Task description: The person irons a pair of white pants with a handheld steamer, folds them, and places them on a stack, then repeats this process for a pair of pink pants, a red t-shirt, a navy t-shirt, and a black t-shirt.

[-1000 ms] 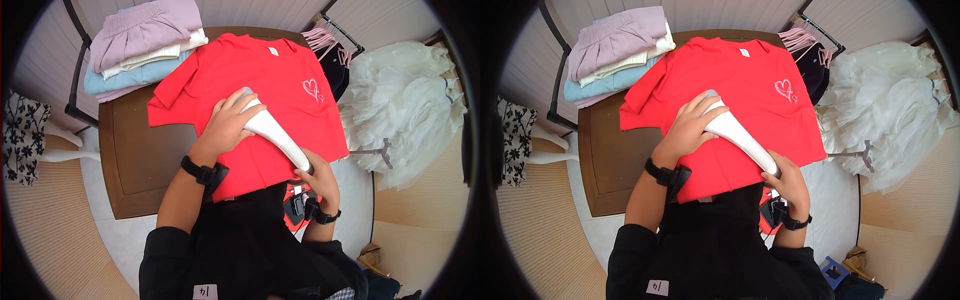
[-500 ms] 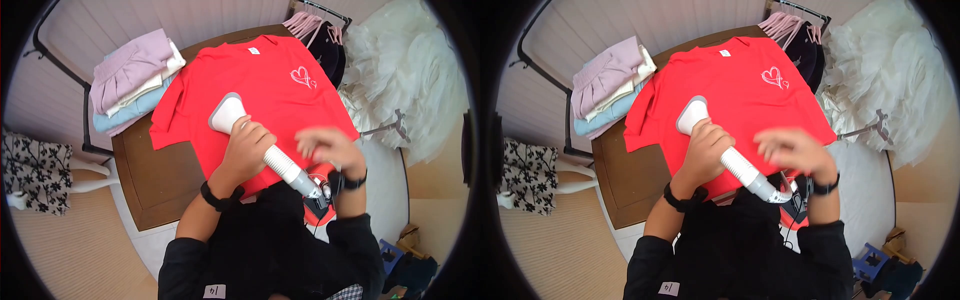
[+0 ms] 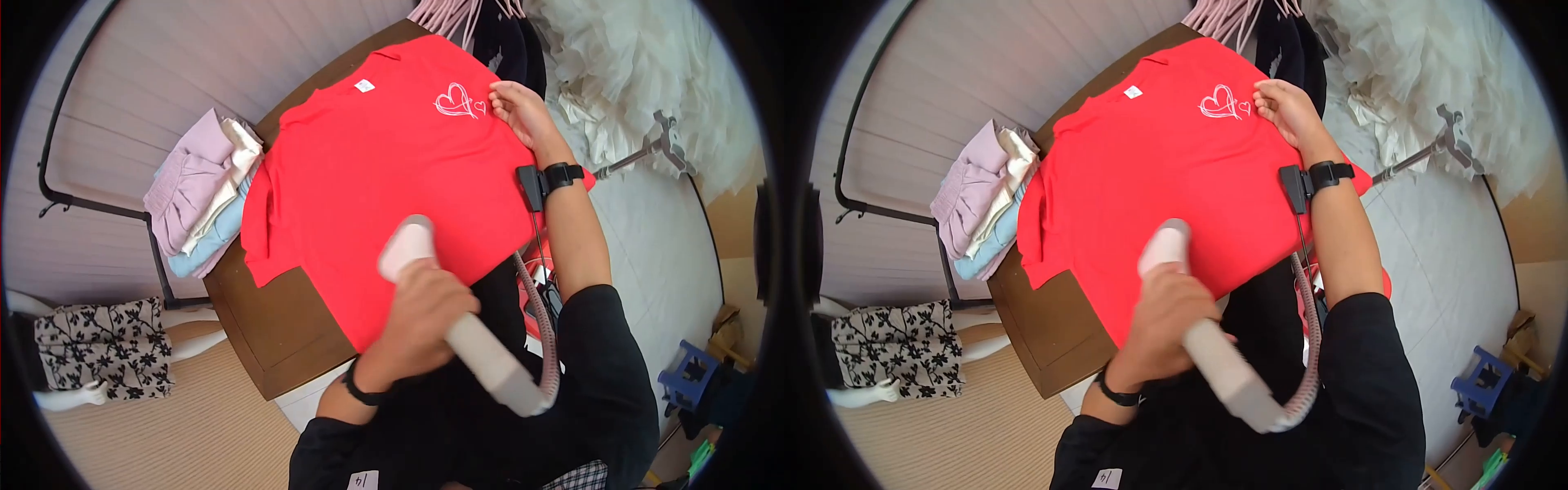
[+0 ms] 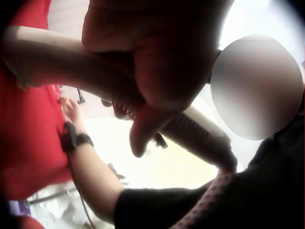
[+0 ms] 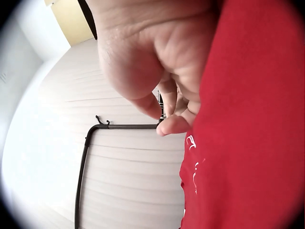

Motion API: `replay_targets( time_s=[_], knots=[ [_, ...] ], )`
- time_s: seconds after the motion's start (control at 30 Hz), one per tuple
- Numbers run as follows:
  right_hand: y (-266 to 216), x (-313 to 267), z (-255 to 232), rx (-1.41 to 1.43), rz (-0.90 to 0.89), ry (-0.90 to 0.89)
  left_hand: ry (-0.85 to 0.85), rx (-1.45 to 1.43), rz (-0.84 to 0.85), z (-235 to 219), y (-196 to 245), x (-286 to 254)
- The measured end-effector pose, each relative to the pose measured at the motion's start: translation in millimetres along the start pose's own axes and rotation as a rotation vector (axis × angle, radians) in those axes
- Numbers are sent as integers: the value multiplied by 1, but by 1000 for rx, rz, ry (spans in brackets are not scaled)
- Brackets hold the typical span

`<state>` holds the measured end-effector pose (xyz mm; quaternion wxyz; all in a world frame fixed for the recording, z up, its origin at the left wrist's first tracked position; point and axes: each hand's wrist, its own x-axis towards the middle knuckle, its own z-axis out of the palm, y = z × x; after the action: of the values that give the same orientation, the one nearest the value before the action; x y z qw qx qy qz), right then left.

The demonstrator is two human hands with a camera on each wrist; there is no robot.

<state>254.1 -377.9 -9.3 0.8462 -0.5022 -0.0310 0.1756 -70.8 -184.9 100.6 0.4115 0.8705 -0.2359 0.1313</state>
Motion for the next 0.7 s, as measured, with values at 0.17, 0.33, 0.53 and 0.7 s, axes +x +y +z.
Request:
replay_targets(
  time_s=[0.17,0.33,0.53,0.7],
  knots=[
    [-1,-2,1,28,-22,-4,-156,-192,101,29,11,30],
    [1,0,0,52,-14,-8,-48,-122,6,-3,-22,43],
    [1,-2,3,51,-27,2,198,-133,-438,-61,-81,22],
    [1,0,1,30,-22,4,183,12,-395,-54,-84,34]
  ],
)
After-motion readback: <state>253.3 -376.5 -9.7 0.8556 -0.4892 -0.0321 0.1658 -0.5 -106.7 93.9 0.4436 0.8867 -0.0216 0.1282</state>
